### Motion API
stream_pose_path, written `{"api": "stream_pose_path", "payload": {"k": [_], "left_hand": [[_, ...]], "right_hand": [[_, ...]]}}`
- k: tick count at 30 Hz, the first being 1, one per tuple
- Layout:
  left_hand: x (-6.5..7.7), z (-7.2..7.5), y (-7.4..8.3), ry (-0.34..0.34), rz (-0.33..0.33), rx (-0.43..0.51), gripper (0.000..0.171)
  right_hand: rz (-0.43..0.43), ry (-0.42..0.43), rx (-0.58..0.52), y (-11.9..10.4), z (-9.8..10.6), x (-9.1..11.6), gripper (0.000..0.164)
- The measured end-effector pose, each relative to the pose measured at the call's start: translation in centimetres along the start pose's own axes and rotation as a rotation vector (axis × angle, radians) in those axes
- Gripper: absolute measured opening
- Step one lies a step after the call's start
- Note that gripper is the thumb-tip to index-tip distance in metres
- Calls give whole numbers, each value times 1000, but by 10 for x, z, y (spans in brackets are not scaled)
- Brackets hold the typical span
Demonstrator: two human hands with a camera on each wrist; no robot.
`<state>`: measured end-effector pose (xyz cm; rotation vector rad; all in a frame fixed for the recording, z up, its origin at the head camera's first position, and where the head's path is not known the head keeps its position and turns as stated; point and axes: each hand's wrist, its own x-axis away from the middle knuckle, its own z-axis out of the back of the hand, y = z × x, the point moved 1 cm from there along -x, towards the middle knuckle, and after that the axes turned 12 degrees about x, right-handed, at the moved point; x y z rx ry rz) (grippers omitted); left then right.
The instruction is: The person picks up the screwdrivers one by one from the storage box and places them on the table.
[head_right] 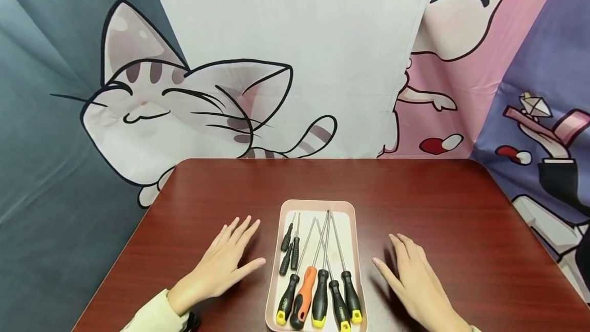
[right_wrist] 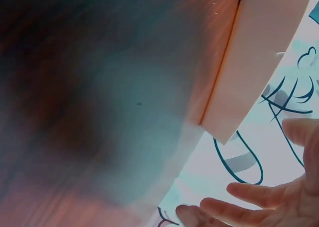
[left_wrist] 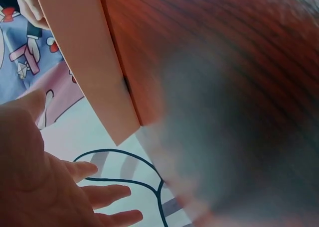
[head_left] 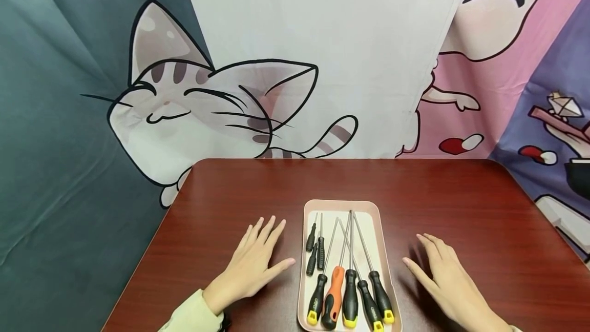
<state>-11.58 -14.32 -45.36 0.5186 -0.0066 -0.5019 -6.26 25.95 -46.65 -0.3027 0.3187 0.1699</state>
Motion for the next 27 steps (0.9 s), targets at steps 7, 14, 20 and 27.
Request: {"api": "stream_pose_path", "payload": {"k": [7,14,20,27], "left_hand": [[0,0,7,-18,46,144,78],[-2,0,15,-44,59,306,73],[-7,-7,20,-56,51,516,66],[-15,-10,24,-86,94,646,72]], "right_hand": [[61,109,-31,-11,2,-8,45],[139,209,-44,-18,3,-18,34],[183,245,-97,-24,4,-26,34],[225,227,-146,-37,6,-36,35]]}}
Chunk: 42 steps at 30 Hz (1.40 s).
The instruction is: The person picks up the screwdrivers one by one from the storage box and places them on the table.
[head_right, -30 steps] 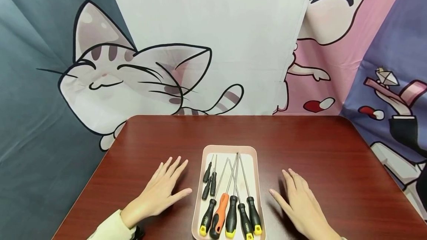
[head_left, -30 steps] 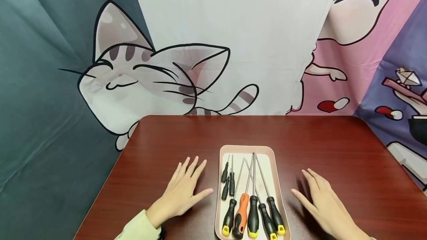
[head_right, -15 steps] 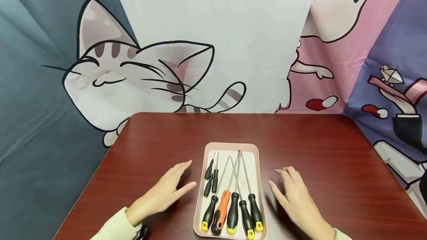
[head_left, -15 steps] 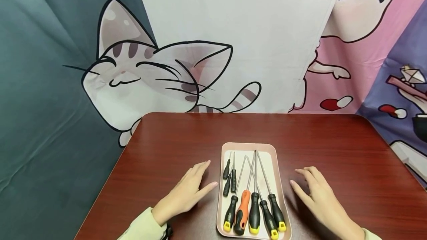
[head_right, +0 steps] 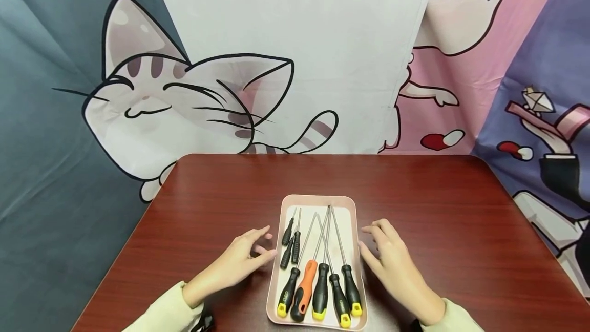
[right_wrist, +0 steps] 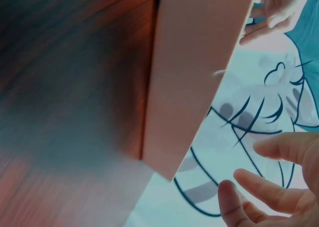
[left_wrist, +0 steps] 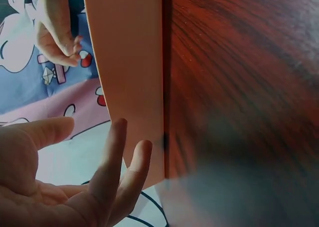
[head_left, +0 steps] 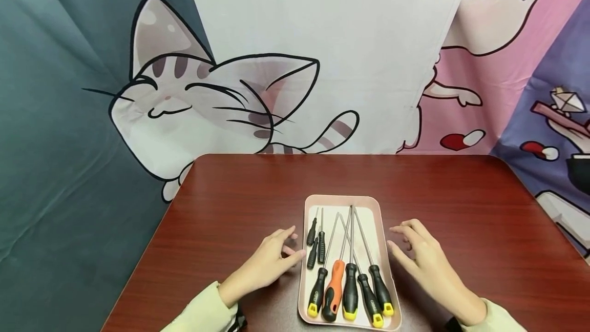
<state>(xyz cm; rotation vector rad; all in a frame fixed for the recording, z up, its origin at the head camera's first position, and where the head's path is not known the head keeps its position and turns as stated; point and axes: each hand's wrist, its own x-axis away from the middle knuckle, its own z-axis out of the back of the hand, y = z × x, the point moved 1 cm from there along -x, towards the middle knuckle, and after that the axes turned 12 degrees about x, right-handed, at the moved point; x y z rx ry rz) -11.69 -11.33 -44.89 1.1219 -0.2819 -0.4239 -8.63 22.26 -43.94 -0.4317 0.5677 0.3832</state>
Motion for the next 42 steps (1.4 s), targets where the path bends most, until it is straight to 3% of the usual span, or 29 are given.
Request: {"api": "stream_pose_path", "payload": {"k": [8,16,23,32,38,42], "left_hand": [[-2,-1,3,12,29,19,60],[-2,-4,1,2,109,241,55],[-8,-7,-3,-23,95,224,57],[-8,-12,-6,-33,109,247,48],[-7,-13,-7,-42,163,392,44],[-8,-14,-10,-47,173,426,42]], "right_hand": [[13,-79,-139,-15,-10,-13,26],[-44,-241,-215,-23,-23,-19,17],[5,-326,-86,-26,-29,-19,20],[99,-340,130,-42,-29,-12,36],[56,-462,195,-51,-26,-9,29],[58,-477,179,-51,-27,-9,31]]}}
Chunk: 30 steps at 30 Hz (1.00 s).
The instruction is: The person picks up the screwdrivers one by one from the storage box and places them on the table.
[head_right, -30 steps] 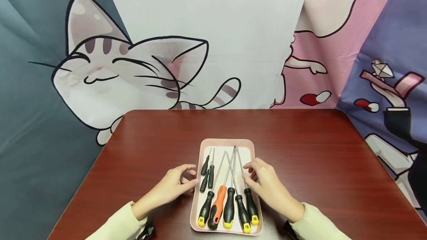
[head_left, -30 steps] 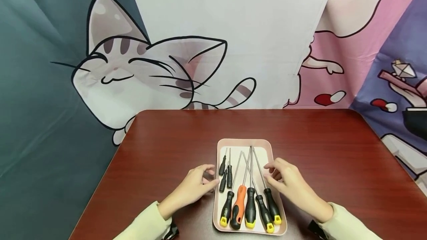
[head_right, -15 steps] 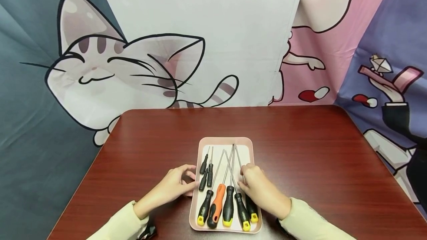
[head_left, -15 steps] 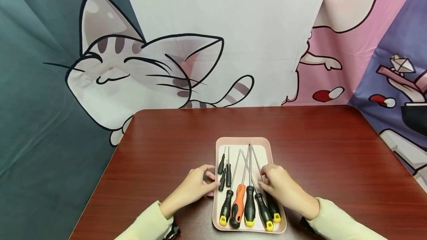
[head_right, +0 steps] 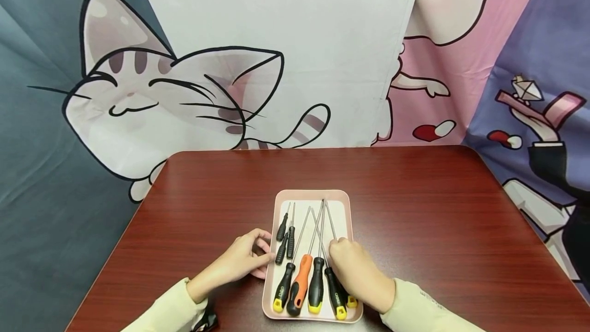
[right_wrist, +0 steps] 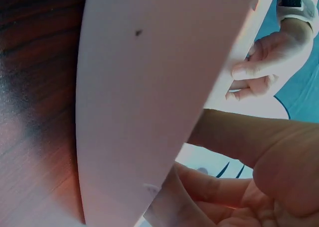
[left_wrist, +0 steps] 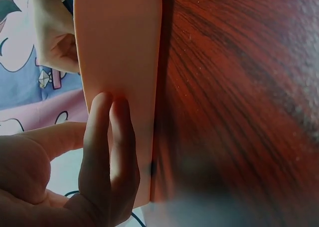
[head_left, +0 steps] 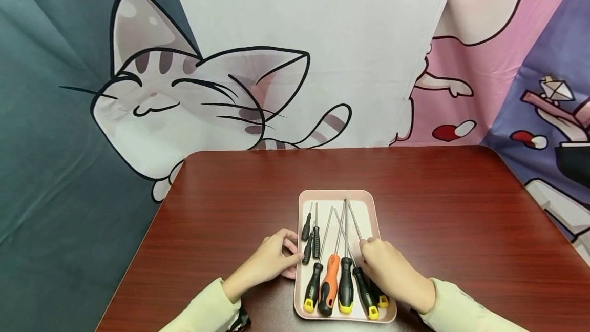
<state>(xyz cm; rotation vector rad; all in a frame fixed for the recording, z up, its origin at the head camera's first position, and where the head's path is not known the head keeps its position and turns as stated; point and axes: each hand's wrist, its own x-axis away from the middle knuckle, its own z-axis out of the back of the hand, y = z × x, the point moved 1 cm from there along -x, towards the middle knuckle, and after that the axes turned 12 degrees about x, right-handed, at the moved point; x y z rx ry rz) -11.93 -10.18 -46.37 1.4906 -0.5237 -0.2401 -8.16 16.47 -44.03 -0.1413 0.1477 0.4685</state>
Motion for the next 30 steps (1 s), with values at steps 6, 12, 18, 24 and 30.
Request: {"api": "stream_pose_path", "payload": {"k": [6,12,18,24,30], "left_hand": [[-2,0,-2,1,-11,-31,41],[-1,0,-2,-8,-14,-21,41],[-1,1,-1,-3,-13,-30,42],[0,0,0,1,-13,-22,43],[1,-1,1,5,-12,-17,43]], "right_hand": [[39,-21,-13,2,-4,-1,32],[66,-48,-4,1,-7,-3,29],[41,-60,-11,0,-9,-4,31],[-2,-53,-30,-2,-11,-4,30],[-67,-68,21,-11,-13,-3,25]]}}
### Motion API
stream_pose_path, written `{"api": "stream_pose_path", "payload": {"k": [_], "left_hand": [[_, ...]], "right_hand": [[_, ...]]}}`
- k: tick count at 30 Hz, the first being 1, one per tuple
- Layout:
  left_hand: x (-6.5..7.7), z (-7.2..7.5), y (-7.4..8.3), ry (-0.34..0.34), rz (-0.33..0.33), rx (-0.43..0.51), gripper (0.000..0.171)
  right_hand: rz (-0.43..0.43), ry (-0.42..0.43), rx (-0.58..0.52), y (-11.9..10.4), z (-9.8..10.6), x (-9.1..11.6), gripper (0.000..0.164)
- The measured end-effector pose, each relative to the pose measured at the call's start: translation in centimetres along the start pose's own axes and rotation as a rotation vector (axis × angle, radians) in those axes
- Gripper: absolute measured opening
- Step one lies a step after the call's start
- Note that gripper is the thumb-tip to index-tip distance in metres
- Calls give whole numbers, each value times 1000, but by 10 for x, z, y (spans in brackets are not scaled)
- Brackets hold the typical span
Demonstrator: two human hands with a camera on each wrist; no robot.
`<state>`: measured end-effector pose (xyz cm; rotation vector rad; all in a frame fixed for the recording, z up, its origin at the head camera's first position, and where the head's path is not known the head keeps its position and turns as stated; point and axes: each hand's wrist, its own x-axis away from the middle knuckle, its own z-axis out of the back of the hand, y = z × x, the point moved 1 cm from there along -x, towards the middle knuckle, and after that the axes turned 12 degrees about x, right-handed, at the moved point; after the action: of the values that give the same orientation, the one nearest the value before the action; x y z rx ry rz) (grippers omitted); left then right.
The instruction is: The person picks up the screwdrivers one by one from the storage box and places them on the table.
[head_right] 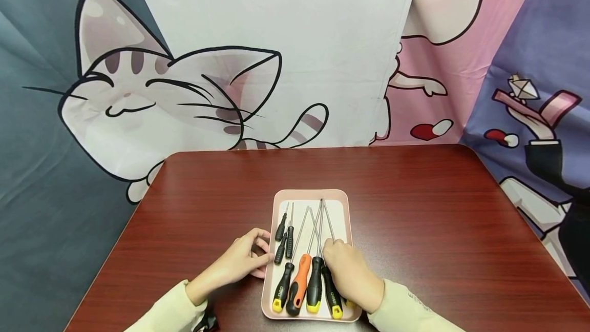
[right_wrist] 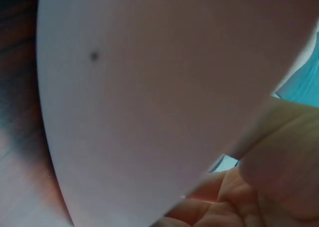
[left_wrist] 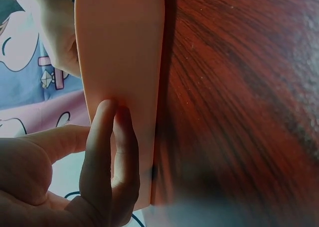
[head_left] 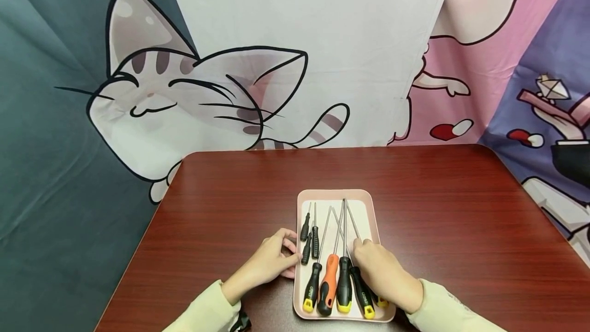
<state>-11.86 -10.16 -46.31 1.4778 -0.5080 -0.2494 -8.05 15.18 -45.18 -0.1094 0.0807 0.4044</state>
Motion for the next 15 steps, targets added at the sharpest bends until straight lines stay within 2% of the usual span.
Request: {"api": "stream_pose_path", "payload": {"k": [3,15], "left_hand": [[0,0,-1,1,-1,3,43],[-1,1,-1,1,-6,-11,43]], "right_hand": [[2,3,11,-1,0,1,26],[26,28,-59,8,1,0,32]]}}
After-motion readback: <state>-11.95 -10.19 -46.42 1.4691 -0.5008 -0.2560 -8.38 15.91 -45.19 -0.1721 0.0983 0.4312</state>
